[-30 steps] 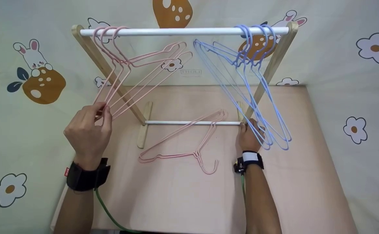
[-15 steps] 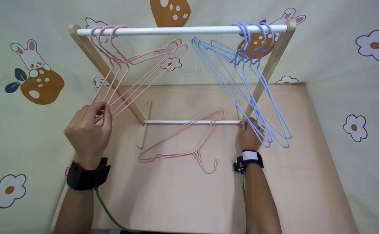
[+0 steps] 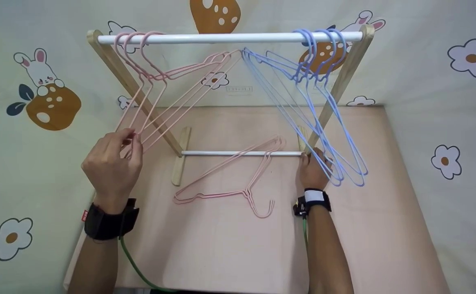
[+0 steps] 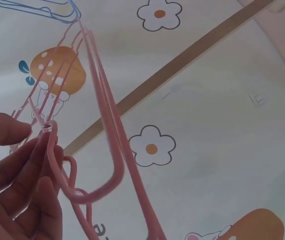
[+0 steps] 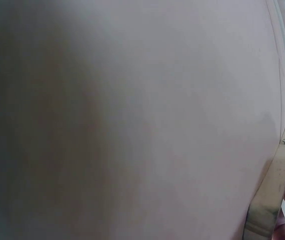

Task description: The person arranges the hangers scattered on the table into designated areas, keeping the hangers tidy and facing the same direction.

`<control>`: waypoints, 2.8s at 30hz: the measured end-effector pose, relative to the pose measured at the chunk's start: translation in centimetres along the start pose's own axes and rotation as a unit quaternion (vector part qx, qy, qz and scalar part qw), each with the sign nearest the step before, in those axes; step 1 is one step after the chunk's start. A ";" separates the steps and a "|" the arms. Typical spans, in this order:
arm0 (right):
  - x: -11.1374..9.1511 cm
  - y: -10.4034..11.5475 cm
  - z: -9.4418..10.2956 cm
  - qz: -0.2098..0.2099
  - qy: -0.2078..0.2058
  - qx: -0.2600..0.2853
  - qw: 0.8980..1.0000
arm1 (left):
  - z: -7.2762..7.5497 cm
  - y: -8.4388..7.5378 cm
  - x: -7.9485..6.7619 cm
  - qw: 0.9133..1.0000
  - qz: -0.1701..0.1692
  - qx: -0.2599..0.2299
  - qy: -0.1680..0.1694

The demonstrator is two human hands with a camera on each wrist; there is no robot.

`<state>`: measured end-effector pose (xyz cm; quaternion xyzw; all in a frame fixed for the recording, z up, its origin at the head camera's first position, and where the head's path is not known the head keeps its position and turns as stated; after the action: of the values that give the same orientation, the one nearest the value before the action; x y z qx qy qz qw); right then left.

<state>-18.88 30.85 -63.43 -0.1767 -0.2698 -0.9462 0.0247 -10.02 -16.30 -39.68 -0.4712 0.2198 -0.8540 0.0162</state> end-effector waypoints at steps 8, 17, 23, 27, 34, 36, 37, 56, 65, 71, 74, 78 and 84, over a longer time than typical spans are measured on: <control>-0.1 0.4 0.2 -0.011 0.006 0.000 1.000 | 0.1 0.1 -0.1 1.000 0.001 -0.003 0.001; -0.1 0.4 0.3 -0.012 0.001 0.002 1.000 | 0.2 -1.0 -0.6 1.000 -0.015 -0.023 -0.011; 0.1 0.3 0.0 0.002 -0.002 -0.009 1.000 | -0.5 -2.6 -2.0 0.998 -0.046 -0.040 0.004; 0.1 0.4 0.1 -0.004 -0.001 -0.006 1.000 | -1.5 -3.6 -3.4 0.996 -0.063 -0.051 0.039; 0.0 0.4 0.1 -0.022 0.009 -0.009 1.000 | -3.6 -4.8 -6.0 0.990 -0.094 -0.057 0.089; 0.0 0.6 0.2 -0.027 0.012 -0.008 1.000 | -4.1 -5.1 -6.7 0.988 -0.097 -0.056 0.104; 0.0 0.6 0.3 -0.029 0.013 -0.008 0.999 | -4.4 -5.2 -7.0 0.987 -0.097 -0.055 0.113; 0.0 0.4 0.3 -0.017 0.015 -0.010 1.000 | -11.6 -2.6 -14.3 0.959 -0.103 0.057 0.257; 0.0 0.5 0.4 -0.041 0.028 -0.008 0.999 | -13.3 -1.5 -16.7 0.942 -0.125 0.076 0.303; 0.1 0.6 0.4 -0.043 0.025 -0.008 0.999 | -13.5 -1.4 -17.7 0.933 -0.145 0.074 0.320; 0.1 0.6 0.4 -0.034 0.017 -0.010 0.999 | -13.5 -1.3 -18.0 0.929 -0.152 0.073 0.329; 0.1 0.5 0.3 -0.029 0.009 -0.008 1.000 | -13.5 -1.3 -18.2 0.920 -0.156 0.066 0.354; 0.0 0.5 0.3 -0.034 0.003 -0.004 0.999 | -13.5 -1.4 -18.3 0.907 -0.165 0.052 0.384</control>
<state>-18.76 30.60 -62.92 -0.1648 -0.2721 -0.9480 -0.0069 -10.57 -5.90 -59.90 -0.1353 0.0836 -0.9696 -0.1858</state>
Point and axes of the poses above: each hand's wrist, its own x-axis towards the middle knuckle, its own z-axis out of the back of the hand, y = z × x, the point moved 2 cm from there along x, towards the middle knuckle, and after that the axes turned 12 degrees about z, right-handed, at the moved point
